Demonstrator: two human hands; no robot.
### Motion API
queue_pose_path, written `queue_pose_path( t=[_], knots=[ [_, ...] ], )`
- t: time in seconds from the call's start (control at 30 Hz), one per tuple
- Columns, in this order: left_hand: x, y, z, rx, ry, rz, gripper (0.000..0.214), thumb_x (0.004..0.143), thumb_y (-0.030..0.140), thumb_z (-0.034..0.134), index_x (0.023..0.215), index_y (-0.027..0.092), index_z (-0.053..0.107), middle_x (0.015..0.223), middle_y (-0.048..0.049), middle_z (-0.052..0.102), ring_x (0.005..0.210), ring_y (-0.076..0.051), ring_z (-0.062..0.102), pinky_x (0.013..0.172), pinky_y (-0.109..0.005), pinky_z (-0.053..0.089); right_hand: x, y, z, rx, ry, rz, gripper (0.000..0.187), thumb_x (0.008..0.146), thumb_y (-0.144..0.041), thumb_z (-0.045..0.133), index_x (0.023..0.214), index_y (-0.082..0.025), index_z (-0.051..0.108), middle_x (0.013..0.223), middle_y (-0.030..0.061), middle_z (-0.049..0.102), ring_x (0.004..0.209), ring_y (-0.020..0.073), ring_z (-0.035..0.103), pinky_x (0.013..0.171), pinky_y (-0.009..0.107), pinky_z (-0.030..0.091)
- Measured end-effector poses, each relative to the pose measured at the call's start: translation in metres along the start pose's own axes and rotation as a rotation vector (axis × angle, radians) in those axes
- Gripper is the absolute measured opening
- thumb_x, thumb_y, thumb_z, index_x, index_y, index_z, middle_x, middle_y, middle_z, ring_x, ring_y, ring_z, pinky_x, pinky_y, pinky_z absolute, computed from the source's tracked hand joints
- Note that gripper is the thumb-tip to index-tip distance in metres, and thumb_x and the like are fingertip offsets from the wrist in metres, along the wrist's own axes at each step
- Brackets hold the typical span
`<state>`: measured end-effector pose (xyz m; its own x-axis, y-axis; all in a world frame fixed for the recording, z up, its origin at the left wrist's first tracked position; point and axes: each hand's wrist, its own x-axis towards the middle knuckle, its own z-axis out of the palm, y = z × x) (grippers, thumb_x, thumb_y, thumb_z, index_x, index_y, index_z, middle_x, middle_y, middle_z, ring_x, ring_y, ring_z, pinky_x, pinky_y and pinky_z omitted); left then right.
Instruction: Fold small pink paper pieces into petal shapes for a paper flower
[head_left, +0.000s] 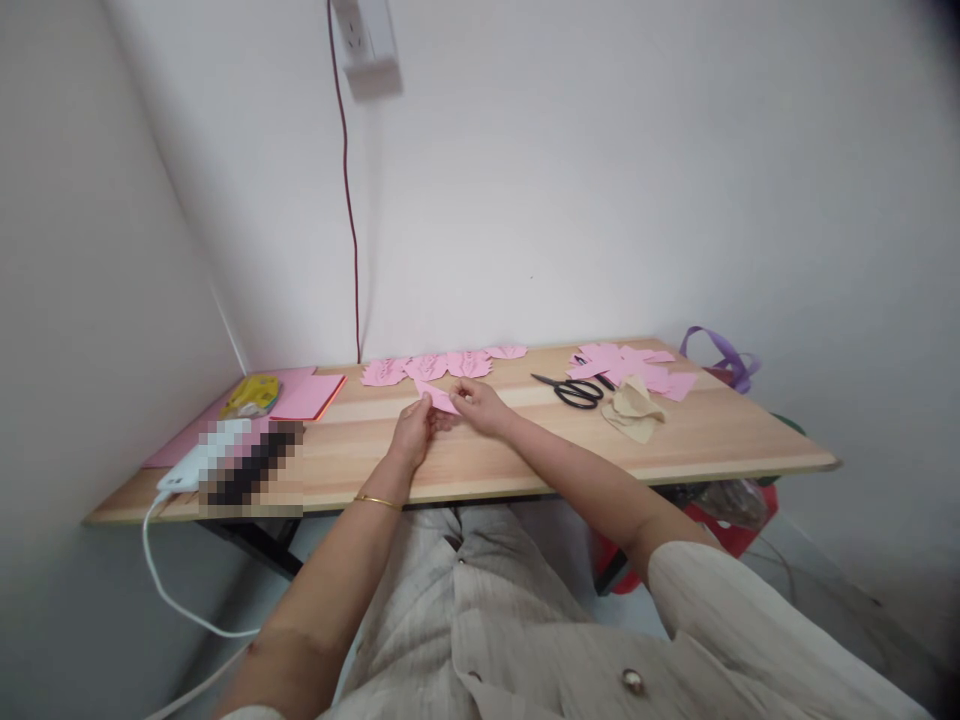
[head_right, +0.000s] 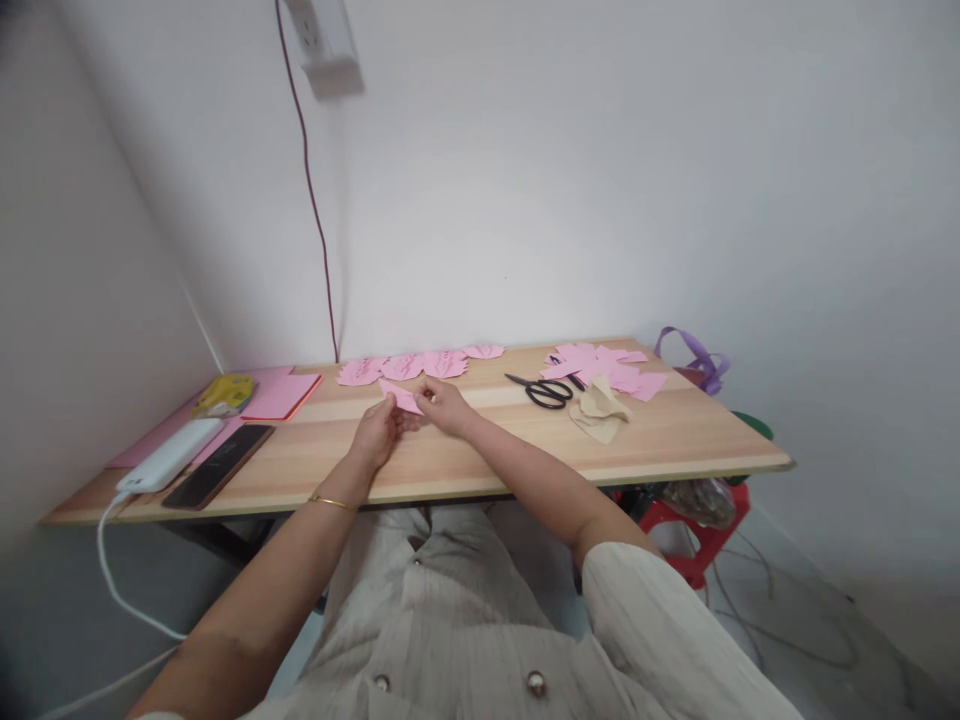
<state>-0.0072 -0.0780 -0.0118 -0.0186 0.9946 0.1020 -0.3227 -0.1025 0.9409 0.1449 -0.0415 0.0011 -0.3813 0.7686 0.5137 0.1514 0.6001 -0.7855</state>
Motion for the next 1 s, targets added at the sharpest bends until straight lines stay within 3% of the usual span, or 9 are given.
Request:
queue_pose_path(
  t=[0.07,0.2,0.3,0.5,0.7,1.0],
  knots=[
    [0.0,-0.001,-0.001,0.029,-0.007,0.002,0.051,0.072,0.06,0.063,0.083,0.01,0.065,0.071,-0.0096,0.067,0.062,-0.017,0.062,0.059,-0.028,0.046,0.001,0.0,-0.001,0.016,0.001,0.018,0.014,0.078,-0.03,0.049,0.074,-0.017,0.052,0.07,-0.0017,0.052,0.068,0.0122,0.047,0.067,0.025,0.039],
    [-0.002,-0.004,-0.001,0.203,0.007,0.015,0.039,0.061,0.047,0.077,0.069,0.011,0.065,0.062,-0.0037,0.064,0.058,-0.012,0.056,0.061,-0.025,0.044,0.001,-0.002,-0.002,0.051,-0.014,0.033,0.014,0.077,-0.031,0.051,0.075,-0.017,0.051,0.071,-0.0016,0.053,0.068,0.0119,0.048,0.067,0.025,0.039],
    [-0.003,-0.006,-0.001,0.203,0.031,0.019,0.038,0.055,0.044,0.081,0.069,0.011,0.066,0.062,-0.0013,0.064,0.058,-0.011,0.054,0.062,-0.024,0.042,0.0,-0.002,0.0,0.049,-0.031,0.033,0.015,0.077,-0.031,0.051,0.075,-0.017,0.053,0.071,-0.0015,0.054,0.069,0.012,0.048,0.067,0.025,0.04],
    [0.001,-0.012,-0.005,0.291,0.061,0.065,0.037,0.058,0.044,0.079,0.064,0.011,0.064,0.056,0.0012,0.058,0.052,-0.008,0.046,0.053,-0.022,0.033,0.0,-0.001,0.005,0.035,-0.02,0.056,0.015,0.077,-0.031,0.051,0.075,-0.017,0.053,0.071,-0.0013,0.053,0.068,0.0124,0.048,0.066,0.026,0.039],
    [-0.003,-0.009,-0.003,0.394,-0.015,0.078,0.035,0.06,0.042,0.077,0.075,0.01,0.071,0.067,-0.0029,0.066,0.06,-0.012,0.052,0.059,-0.024,0.037,-0.002,-0.004,0.005,0.123,-0.039,0.062,0.016,0.078,-0.033,0.051,0.076,-0.018,0.05,0.069,-0.0022,0.051,0.065,0.0124,0.049,0.064,0.026,0.04],
    [-0.007,-0.003,0.001,0.521,0.011,0.065,0.03,0.055,0.039,0.079,0.056,0.012,0.064,0.052,0.0002,0.057,0.051,-0.01,0.044,0.051,-0.023,0.032,-0.001,-0.005,0.003,0.061,-0.026,0.04,0.016,0.079,-0.033,0.05,0.076,-0.018,0.049,0.072,-0.0013,0.051,0.069,0.0129,0.047,0.067,0.027,0.039]
  ],
)
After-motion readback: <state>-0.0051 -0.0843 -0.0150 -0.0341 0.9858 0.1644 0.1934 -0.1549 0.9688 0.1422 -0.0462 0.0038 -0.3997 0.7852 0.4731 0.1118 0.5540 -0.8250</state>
